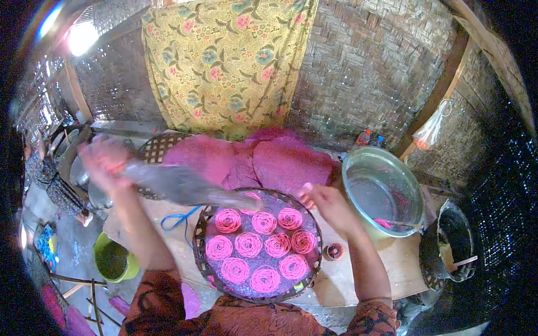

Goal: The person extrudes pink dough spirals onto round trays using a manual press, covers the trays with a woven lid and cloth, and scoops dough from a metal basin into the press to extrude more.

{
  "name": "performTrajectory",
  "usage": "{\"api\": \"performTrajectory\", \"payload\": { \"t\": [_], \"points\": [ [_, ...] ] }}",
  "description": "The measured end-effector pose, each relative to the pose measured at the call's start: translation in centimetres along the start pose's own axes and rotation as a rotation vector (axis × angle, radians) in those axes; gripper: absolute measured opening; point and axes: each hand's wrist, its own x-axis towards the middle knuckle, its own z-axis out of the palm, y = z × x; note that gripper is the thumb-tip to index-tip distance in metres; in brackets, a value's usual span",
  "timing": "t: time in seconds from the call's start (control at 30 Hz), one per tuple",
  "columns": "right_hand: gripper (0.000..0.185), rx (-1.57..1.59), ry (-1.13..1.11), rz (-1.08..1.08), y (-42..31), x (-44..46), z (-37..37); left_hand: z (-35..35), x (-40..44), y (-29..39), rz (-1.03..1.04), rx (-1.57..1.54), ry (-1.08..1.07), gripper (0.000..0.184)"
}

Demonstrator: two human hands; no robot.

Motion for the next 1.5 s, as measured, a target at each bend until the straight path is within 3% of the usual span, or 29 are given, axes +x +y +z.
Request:
{"api": "performTrajectory", "payload": {
  "t": [0.07, 0.1, 0.17, 0.2, 0.27, 0.33, 0.43, 0.5, 0.57, 0.6, 0.67, 0.77, 0.8, 0.87, 0.93, 1.0, 1.03, 1.07, 1.13, 1.2, 1.3, 1.37, 1.43, 1.5],
  "points": [
    [0.04, 0.035, 0.135, 0.097, 1.1, 0.6, -0.5, -0.7, -0.5, 7.2, 0.023, 0.111, -0.562, 0.051],
    [0.04, 0.042, 0.118, 0.081, 3.6, 1.3, -0.6, -0.2, -2.1, 9.1, 0.2, 0.328, -0.318, 0.053],
    [0.035, 0.013, 0.034, 0.165, 9.1, 3.1, 0.1, -0.7, -4.0, 11.3, 0.244, 0.534, -0.189, 0.054],
    [0.031, -0.067, 0.03, 0.185, 8.0, 3.7, 1.5, -1.3, -4.6, 11.8, 0.264, 0.548, -0.187, 0.054],
    [0.031, -0.158, -0.01, 0.161, 9.9, 6.8, 4.2, -3.8, -5.3, 11.4, 0.112, 0.726, 0.128, 0.054],
    [0.029, -0.275, -0.019, 0.103, 10.1, 9.5, 7.2, -6.9, -5.9, 10.8, 0.031, 0.922, 0.221, 0.056],
    [0.025, -0.332, 0.006, -0.062, 6.7, 14.0, 13.5, -9.2, -7.0, 9.0, -0.001, 1.005, 0.192, 0.053],
    [0.025, -0.452, -0.132, -0.272, 6.2, 17.5, 18.4, -8.8, -7.8, 8.7, -0.001, 1.02, 0.209, 0.052],
    [0.028, -0.502, -0.347, -0.212, 8.1, 20.9, 24.6, -8.3, -8.5, 8.1, 0.046, 1.097, 0.197, 0.05],
    [0.028, -0.496, -0.353, -0.228, 7.2, 21.3, 27.2, -7.9, -8.8, 7.8, 0.049, 1.11, 0.208, 0.05],
    [0.032, -0.982, -0.385, -0.425, 5.5, 21.3, 31.6, -8.3, -9.2, 7.6, 0.051, 1.078, 0.202, 0.052],
    [0.034, -1.225, -0.2, -0.517, 7.5, 20.6, 36.9, -7.9, -9.8, 7.6, 0.064, 1.091, 0.198, 0.052],
    [0.034, -1.216, -0.205, -0.526, 5.9, 20.3, 37.2, -7.8, -10.0, 7.8, 0.067, 1.104, 0.183, 0.053],
    [0.033, -1.278, -0.41, -0.341, 3.5, 20.0, 36.5, -7.7, -10.2, 8.4, 0.071, 1.09, 0.189, 0.053],
    [0.031, -1.105, -0.233, -0.214, 7.5, 23.6, 37.9, -7.6, -10.2, 9.0, 0.087, 1.043, 0.199, 0.053],
    [0.034, -1.014, -0.207, -0.188, 1.0, 24.4, 33.4, -7.7, -10.0, 9.8, 0.114, 1.037, 0.213, 0.053],
    [0.027, -1.115, -0.068, -0.414, -2.6, 23.4, 30.9, -8.0, -9.8, 10.1, 0.143, 1.031, 0.219, 0.054],
    [0.028, -1.116, 0.09, -0.438, -4.9, 23.3, 29.6, -8.4, -9.7, 10.3, 0.171, 1.048, 0.234, 0.053],
    [0.027, -0.757, 0.056, -0.614, -8.2, 22.7, 25.0, -8.8, -10.1, 10.5, 0.165, 1.023, 0.265, 0.051],
    [0.022, -0.529, 0.162, -0.778, -12.4, 19.5, 20.8, -8.5, -10.0, 10.8, 0.171, 0.972, 0.251, 0.049],
    [0.029, -0.427, 0.188, -0.67, -16.9, 14.4, 13.7, -8.7, -10.3, 11.2, 0.146, 0.937, 0.241, 0.048],
    [0.028, -0.348, 0.252, -0.599, -16.7, 12.3, 9.3, -9.2, -10.2, 11.6, 0.146, 0.88, 0.149, 0.046],
    [0.026, -0.339, 0.286, -0.578, -15.8, 10.4, 5.3, -9.1, -10.0, 11.7, 0.177, 0.89, 0.199, 0.046],
    [0.023, -0.327, 0.387, -0.336, -13.5, 8.1, 2.8, -10.1, -9.6, 12.1, 0.167, 0.871, 0.196, 0.045]
  ]
}}
